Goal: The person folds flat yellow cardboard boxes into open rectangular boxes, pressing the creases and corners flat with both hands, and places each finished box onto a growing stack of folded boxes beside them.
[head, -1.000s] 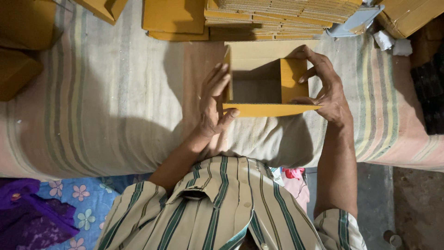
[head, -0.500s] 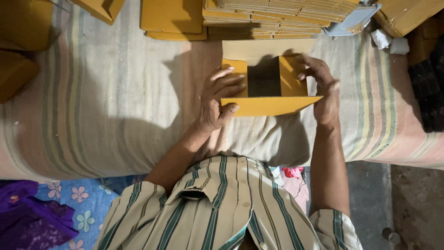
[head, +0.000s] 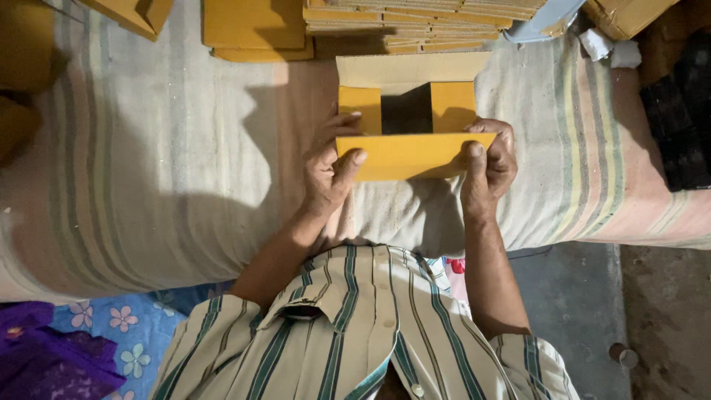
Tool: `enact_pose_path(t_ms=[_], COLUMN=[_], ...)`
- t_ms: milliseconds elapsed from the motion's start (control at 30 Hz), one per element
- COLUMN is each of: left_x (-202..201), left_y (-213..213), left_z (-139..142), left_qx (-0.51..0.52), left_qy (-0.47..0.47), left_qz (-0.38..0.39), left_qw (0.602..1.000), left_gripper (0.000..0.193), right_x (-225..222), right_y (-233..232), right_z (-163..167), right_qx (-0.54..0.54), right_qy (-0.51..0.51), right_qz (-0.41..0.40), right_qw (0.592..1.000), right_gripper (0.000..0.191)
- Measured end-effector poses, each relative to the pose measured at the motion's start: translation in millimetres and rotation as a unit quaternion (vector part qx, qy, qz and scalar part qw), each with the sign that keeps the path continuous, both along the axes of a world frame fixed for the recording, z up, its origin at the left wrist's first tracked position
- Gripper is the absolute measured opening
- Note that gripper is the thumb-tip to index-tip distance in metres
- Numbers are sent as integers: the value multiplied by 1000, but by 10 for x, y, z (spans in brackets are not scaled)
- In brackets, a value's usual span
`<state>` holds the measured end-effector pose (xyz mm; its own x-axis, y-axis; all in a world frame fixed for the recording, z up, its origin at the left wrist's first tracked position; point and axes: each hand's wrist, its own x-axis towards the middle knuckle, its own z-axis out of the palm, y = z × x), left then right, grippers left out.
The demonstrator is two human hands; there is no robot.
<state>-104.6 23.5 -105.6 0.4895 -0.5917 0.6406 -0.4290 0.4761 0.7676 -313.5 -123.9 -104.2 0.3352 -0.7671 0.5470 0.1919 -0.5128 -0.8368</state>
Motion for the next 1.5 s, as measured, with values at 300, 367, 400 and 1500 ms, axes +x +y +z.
enact_pose_path(t_ms=[300,367,400,1500], left_x=[-83,-77,-68,320], left_y=[-56,-71,-78,-302], left_z=[-122,-121,-124,-121], left_qx=[50,34,43,147], left_qy=[98,144,160,2], left_qz=[40,-6,-26,33], left_qw=[993,989,986,989], left_gripper=[29,51,61,22], right_x=[132,126,117,302], right_y=[-54,-43,-39,-241], right_z=[-17,36,67,699], right_qx=[52,63,60,-211], right_qy=[-42,-39,-33,519], right_qz=[-39,-27,-13,-97], right_qw=[997,997,998,823], right_gripper=[25,41,47,68])
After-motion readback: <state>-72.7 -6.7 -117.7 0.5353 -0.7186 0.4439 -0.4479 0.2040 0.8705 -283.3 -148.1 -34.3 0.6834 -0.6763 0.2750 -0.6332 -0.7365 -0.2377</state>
